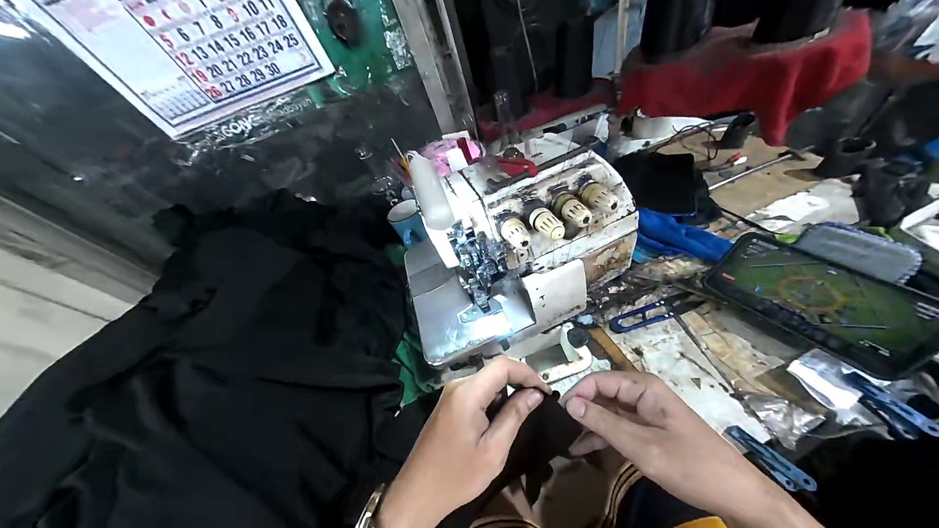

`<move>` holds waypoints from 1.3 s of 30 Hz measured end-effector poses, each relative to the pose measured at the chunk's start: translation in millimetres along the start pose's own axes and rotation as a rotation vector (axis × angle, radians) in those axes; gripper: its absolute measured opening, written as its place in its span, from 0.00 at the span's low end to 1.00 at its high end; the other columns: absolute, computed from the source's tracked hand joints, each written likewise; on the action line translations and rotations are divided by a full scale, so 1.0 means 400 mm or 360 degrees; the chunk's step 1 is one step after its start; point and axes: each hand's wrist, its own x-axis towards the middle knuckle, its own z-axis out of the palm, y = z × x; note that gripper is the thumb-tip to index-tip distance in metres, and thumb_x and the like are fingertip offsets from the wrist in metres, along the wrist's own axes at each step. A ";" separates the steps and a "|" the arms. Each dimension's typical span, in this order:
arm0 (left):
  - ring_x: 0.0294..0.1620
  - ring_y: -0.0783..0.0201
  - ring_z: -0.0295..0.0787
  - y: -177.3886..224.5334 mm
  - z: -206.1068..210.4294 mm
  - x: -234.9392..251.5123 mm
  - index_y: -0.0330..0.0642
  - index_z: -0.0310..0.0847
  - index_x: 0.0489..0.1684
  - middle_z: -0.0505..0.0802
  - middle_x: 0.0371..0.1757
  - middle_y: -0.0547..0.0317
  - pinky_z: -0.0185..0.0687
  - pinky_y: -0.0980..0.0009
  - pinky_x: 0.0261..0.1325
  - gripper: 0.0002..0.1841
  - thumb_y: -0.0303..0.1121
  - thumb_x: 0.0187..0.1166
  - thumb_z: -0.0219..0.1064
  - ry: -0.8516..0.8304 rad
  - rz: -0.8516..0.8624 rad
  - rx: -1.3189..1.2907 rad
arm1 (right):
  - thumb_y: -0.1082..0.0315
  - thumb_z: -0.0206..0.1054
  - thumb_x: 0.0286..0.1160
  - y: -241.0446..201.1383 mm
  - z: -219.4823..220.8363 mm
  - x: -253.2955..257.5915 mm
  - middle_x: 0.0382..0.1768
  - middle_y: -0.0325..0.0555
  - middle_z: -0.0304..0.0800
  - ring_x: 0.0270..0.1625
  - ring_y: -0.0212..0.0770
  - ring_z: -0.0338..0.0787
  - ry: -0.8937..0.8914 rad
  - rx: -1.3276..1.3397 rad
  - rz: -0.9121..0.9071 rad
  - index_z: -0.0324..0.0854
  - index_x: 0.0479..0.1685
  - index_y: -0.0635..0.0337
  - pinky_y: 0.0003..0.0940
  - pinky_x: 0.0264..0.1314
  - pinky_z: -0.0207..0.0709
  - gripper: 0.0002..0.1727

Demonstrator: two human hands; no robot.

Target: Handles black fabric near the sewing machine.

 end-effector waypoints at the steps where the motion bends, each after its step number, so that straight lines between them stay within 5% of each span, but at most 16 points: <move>1: 0.45 0.70 0.93 0.000 -0.003 -0.004 0.46 0.88 0.53 0.95 0.51 0.66 0.92 0.72 0.48 0.10 0.36 0.89 0.61 -0.0006 0.0005 -0.0012 | 0.61 0.65 0.87 0.000 0.002 -0.004 0.45 0.48 0.95 0.43 0.47 0.98 0.0035 -0.0028 0.0024 0.89 0.48 0.61 0.44 0.48 0.97 0.13; 7: 0.46 0.68 0.92 -0.013 -0.052 -0.112 0.46 0.88 0.52 0.94 0.48 0.65 0.92 0.70 0.51 0.09 0.38 0.87 0.65 0.0138 -0.0035 0.0061 | 0.57 0.65 0.85 0.031 0.000 -0.078 0.40 0.33 0.94 0.28 0.32 0.93 0.0316 -0.0704 -0.0051 0.89 0.52 0.47 0.31 0.25 0.93 0.10; 11: 0.45 0.67 0.92 -0.056 -0.051 -0.156 0.43 0.87 0.49 0.94 0.45 0.61 0.91 0.70 0.50 0.10 0.38 0.86 0.65 0.0193 -0.0118 -0.0127 | 0.49 0.63 0.82 0.045 0.026 -0.059 0.36 0.22 0.89 0.30 0.20 0.85 0.0456 -0.1258 -0.0282 0.93 0.45 0.38 0.21 0.29 0.82 0.13; 16: 0.45 0.67 0.91 -0.068 -0.038 -0.149 0.44 0.88 0.48 0.94 0.44 0.63 0.90 0.70 0.50 0.09 0.37 0.86 0.65 0.0155 -0.0142 -0.0149 | 0.44 0.70 0.73 0.035 0.077 0.035 0.40 0.29 0.91 0.38 0.34 0.91 0.0427 -0.1842 -0.0121 0.92 0.47 0.39 0.46 0.37 0.87 0.15; 18: 0.46 0.68 0.91 -0.070 -0.039 -0.145 0.45 0.88 0.48 0.93 0.44 0.64 0.90 0.70 0.51 0.09 0.38 0.87 0.64 0.0116 -0.0136 -0.0087 | 0.47 0.70 0.75 0.024 0.087 0.050 0.38 0.28 0.89 0.39 0.32 0.90 0.0330 -0.1934 -0.0042 0.91 0.41 0.37 0.43 0.37 0.86 0.10; 23: 0.53 0.66 0.91 0.008 -0.081 -0.121 0.43 0.90 0.49 0.94 0.48 0.60 0.89 0.67 0.59 0.08 0.35 0.85 0.68 -0.0062 0.0166 -0.0074 | 0.56 0.67 0.81 0.023 0.062 0.020 0.38 0.26 0.91 0.37 0.25 0.91 0.0354 -0.1103 -0.0231 0.86 0.44 0.44 0.25 0.38 0.90 0.06; 27: 0.46 0.68 0.91 0.071 -0.050 -0.068 0.38 0.90 0.48 0.94 0.44 0.59 0.91 0.71 0.51 0.08 0.32 0.83 0.70 -0.0068 0.0233 -0.0332 | 0.66 0.77 0.72 0.028 0.071 -0.002 0.42 0.41 0.93 0.39 0.40 0.94 0.0464 -0.0320 -0.0234 0.83 0.51 0.53 0.33 0.41 0.94 0.13; 30: 0.43 0.71 0.91 0.033 0.030 -0.027 0.45 0.92 0.48 0.94 0.45 0.66 0.91 0.72 0.48 0.09 0.37 0.84 0.68 0.0109 0.0042 -0.0096 | 0.71 0.74 0.73 0.031 0.079 -0.015 0.45 0.46 0.94 0.37 0.44 0.95 0.0472 -0.0167 -0.0325 0.80 0.61 0.56 0.34 0.36 0.93 0.18; 33: 0.41 0.74 0.89 0.017 0.061 -0.017 0.50 0.93 0.47 0.92 0.43 0.69 0.89 0.75 0.44 0.10 0.41 0.85 0.67 0.0171 -0.0078 0.0062 | 0.72 0.71 0.75 0.037 0.073 -0.022 0.46 0.46 0.94 0.40 0.44 0.95 0.0491 -0.0171 -0.0444 0.79 0.67 0.57 0.35 0.42 0.94 0.21; 36: 0.37 0.74 0.87 0.029 0.062 -0.015 0.53 0.92 0.47 0.92 0.44 0.70 0.85 0.78 0.38 0.11 0.44 0.86 0.65 0.0088 -0.0203 0.0080 | 0.71 0.72 0.76 0.043 0.059 -0.029 0.47 0.46 0.94 0.40 0.44 0.95 0.0493 -0.0170 -0.0477 0.77 0.72 0.55 0.35 0.42 0.93 0.24; 39: 0.42 0.75 0.89 0.042 0.041 -0.006 0.53 0.90 0.56 0.93 0.49 0.71 0.88 0.76 0.44 0.15 0.47 0.89 0.60 -0.0150 -0.0344 0.0055 | 0.71 0.71 0.77 0.051 0.051 -0.029 0.48 0.45 0.93 0.39 0.44 0.94 0.0436 -0.0161 -0.0489 0.77 0.74 0.54 0.34 0.41 0.93 0.25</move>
